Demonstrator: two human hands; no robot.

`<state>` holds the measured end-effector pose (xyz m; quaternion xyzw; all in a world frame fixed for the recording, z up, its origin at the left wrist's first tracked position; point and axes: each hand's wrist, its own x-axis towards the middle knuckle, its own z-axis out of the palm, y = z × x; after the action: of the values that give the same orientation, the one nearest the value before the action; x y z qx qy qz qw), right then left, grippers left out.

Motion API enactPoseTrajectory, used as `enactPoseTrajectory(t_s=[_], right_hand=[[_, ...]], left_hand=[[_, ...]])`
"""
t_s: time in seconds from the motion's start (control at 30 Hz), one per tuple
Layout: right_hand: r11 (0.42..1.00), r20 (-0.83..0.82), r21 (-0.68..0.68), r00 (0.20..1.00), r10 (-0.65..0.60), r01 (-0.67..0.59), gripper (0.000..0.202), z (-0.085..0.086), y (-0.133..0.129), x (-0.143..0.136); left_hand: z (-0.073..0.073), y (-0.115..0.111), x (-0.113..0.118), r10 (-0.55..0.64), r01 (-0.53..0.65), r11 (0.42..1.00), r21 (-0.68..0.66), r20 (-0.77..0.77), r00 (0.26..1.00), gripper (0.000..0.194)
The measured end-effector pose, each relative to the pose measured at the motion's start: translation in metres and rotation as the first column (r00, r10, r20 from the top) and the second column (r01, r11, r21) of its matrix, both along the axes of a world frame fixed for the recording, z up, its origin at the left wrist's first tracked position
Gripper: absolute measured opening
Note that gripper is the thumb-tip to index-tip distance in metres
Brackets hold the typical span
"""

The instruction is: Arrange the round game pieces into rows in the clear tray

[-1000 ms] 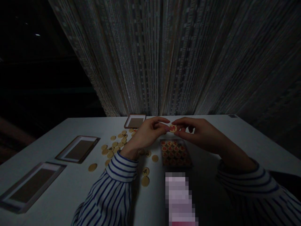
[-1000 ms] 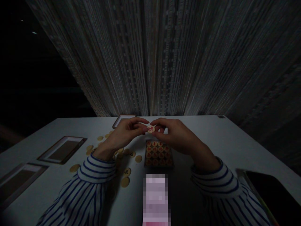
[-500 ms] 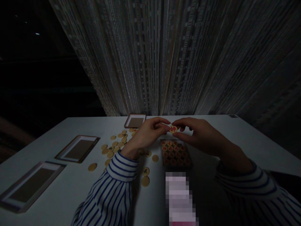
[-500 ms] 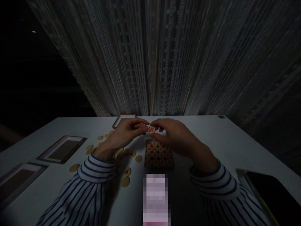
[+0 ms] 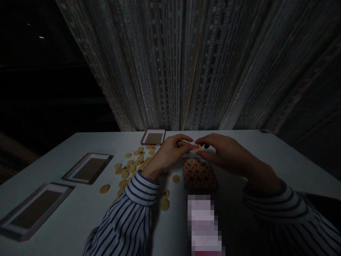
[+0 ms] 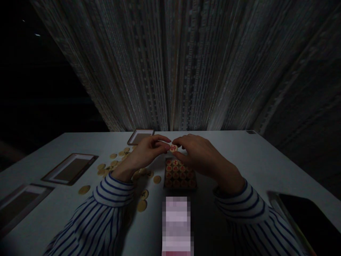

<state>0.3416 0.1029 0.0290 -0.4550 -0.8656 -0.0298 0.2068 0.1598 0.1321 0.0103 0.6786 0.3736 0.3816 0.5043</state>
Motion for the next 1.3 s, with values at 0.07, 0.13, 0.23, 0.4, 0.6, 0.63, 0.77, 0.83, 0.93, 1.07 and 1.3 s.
enactPoseTrajectory(t_s=[0.07,0.13,0.23,0.4,0.6,0.63,0.77,0.83,0.93,1.07,1.3], right_hand=[[1.000,0.034,0.000,0.999,-0.012,0.012,0.027,-0.001,0.001,0.000],[1.000,0.066,0.004,0.997,-0.031,0.031,0.029,-0.002,0.002,0.002],[0.998,0.096,-0.006,0.994,-0.055,0.055,0.031,-0.006,0.005,0.004],[0.995,0.158,-0.041,0.984,-0.079,0.087,0.030,-0.012,0.009,0.009],[0.992,0.216,-0.082,0.973,-0.080,0.100,0.026,-0.017,0.013,0.015],[0.992,0.216,-0.081,0.973,-0.081,0.100,0.026,-0.018,0.014,0.016],[0.983,0.231,-0.133,0.969,-0.090,0.123,0.027,-0.022,0.017,0.018],[0.976,0.252,-0.168,0.963,-0.092,0.137,0.027,-0.023,0.018,0.018],[0.965,0.286,-0.195,0.952,-0.112,0.173,0.027,-0.024,0.019,0.018],[0.953,0.334,-0.222,0.934,-0.122,0.204,0.029,-0.025,0.021,0.019],[0.934,0.404,-0.250,0.904,-0.140,0.257,0.030,-0.032,0.025,0.018]], left_hand=[[-0.001,0.001,0.000,-0.001,0.001,1.000,0.015,-0.016,1.000,0.017],[-0.004,0.003,-0.002,0.009,-0.005,0.998,0.060,-0.060,0.998,0.018],[-0.008,0.006,-0.007,0.057,-0.014,0.978,0.209,-0.203,0.977,0.023],[-0.015,0.004,-0.016,0.134,0.115,0.918,0.379,-0.571,0.810,0.033],[-0.016,-0.004,-0.018,0.016,0.299,0.919,0.258,-0.781,0.624,0.058],[-0.016,-0.004,-0.017,0.006,0.313,0.917,0.247,-0.793,0.609,0.061],[-0.019,-0.002,-0.016,-0.023,0.378,0.904,0.199,-0.860,0.509,0.072],[-0.020,-0.002,-0.015,-0.037,0.408,0.898,0.166,-0.895,0.444,0.075],[-0.022,-0.002,-0.013,-0.039,0.436,0.888,0.149,-0.919,0.393,0.078],[-0.026,-0.003,-0.009,-0.051,0.468,0.874,0.134,-0.931,0.362,0.081],[-0.033,-0.005,-0.008,-0.060,0.459,0.881,0.114,-0.936,0.348,0.086]])
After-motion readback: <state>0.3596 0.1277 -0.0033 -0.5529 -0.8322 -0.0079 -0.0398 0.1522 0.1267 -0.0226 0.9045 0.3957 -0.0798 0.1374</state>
